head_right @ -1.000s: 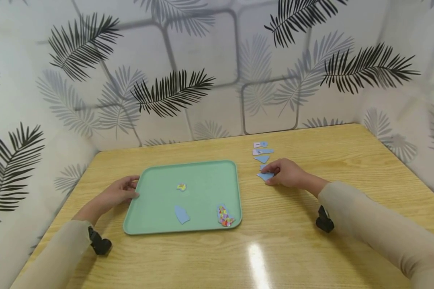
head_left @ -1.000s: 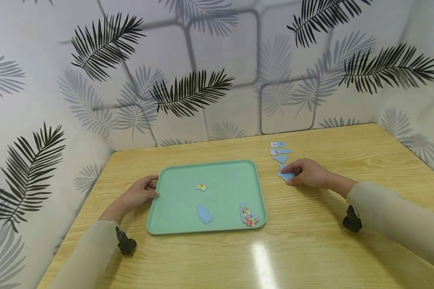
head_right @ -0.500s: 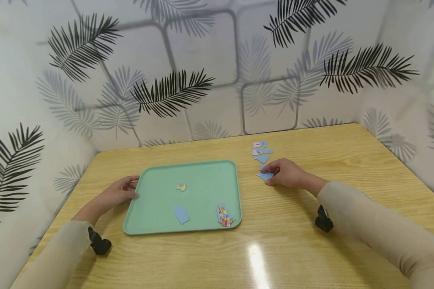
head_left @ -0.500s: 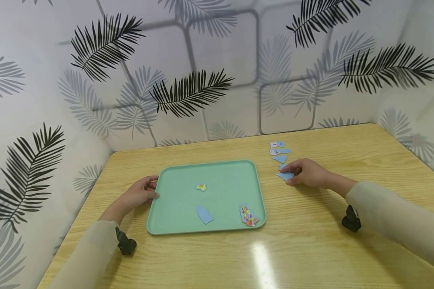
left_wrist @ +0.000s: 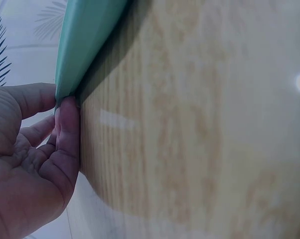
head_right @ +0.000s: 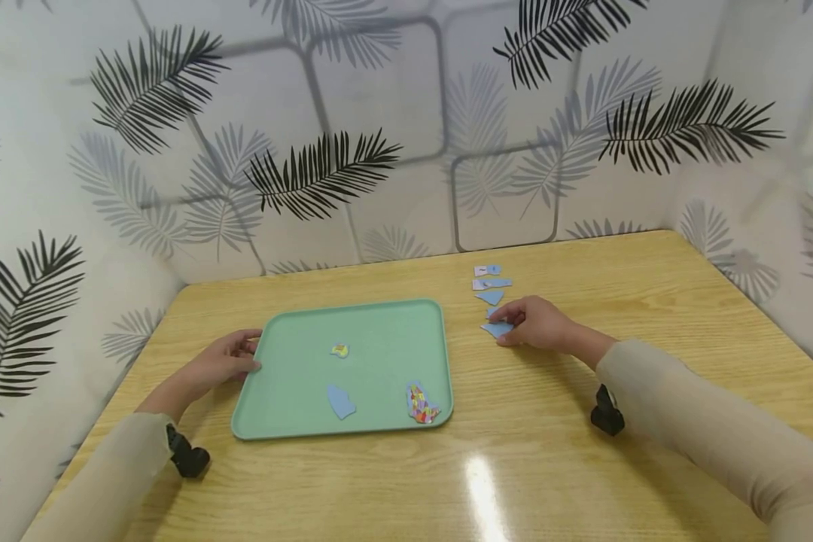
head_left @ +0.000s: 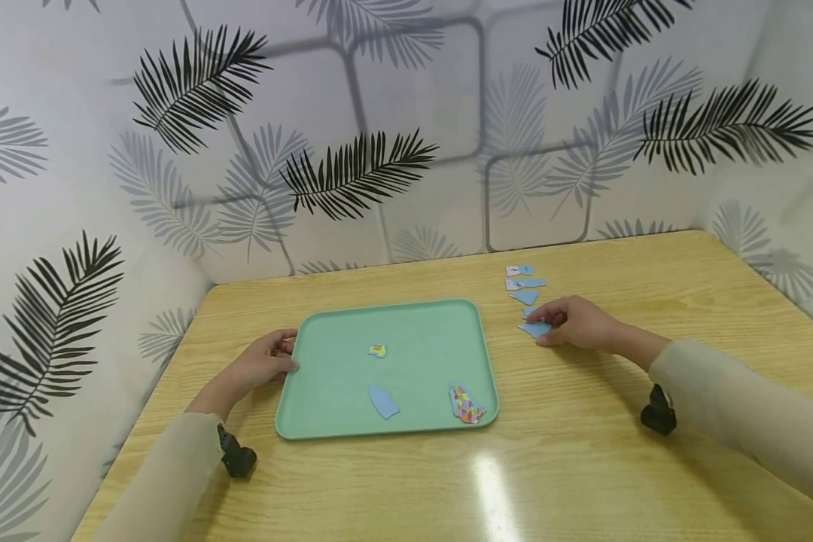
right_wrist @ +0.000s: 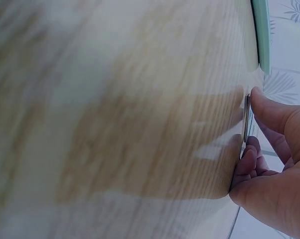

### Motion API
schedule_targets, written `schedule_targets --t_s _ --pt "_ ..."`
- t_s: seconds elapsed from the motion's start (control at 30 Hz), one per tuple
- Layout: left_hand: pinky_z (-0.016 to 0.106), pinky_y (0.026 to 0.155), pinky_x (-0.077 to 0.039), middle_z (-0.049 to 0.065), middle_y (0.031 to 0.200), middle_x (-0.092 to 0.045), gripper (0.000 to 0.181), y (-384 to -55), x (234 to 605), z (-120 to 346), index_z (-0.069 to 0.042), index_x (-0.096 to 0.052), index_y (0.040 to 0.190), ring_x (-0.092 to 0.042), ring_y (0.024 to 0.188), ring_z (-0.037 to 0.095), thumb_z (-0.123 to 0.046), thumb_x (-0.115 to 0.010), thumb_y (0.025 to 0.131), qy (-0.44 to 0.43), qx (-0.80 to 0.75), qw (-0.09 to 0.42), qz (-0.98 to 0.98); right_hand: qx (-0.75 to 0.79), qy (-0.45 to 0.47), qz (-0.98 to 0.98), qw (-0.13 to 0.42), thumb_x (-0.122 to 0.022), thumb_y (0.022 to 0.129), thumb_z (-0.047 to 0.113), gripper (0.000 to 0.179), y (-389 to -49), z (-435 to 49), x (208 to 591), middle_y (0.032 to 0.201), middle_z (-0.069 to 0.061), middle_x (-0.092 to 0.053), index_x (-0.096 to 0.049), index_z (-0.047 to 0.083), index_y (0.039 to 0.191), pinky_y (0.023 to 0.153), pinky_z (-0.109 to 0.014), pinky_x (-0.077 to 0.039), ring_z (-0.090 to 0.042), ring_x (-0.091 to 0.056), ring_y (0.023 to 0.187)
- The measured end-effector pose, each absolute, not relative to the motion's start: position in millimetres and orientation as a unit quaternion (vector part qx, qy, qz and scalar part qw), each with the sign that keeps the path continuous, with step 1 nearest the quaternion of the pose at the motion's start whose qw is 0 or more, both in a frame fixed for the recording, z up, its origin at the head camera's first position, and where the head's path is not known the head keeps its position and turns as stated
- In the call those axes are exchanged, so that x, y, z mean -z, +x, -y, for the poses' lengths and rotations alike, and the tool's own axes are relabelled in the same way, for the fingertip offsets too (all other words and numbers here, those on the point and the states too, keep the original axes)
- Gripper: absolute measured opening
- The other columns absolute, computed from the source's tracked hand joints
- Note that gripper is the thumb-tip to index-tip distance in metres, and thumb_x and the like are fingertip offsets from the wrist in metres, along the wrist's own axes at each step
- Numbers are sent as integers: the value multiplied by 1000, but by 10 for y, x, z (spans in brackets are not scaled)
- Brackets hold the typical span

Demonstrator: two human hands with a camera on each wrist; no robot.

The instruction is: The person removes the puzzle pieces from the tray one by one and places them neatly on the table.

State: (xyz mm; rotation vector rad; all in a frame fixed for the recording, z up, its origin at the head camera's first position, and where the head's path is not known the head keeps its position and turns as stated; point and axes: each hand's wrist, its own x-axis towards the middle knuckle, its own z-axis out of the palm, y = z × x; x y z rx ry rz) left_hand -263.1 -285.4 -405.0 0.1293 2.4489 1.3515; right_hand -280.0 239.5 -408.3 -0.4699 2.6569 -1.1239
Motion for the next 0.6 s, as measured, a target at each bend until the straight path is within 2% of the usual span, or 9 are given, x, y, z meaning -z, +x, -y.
schedule_targets --t_s 0.2,0.6 --pt "34 79 -49 16 115 -43 64 -2661 4082 2877 2 -27 150 -46 98 25 -1 -57 94 37 -476 172 -862 397 -147 -899 111 -77 83 11 40 -2776 -2406 4056 91 -9 -56 -66 -1 120 65 -30 -39 -22 -45 81" --pt "34 78 -49 17 115 -43 65 -2670 4093 2896 2 -26 150 -45 98 25 -1 -57 94 42 -480 173 -859 427 -154 -883 117 -74 87 13 43 -2721 -2251 3915 112 -17 -56 -63 0 127 78 -34 -44 -27 -49 96"
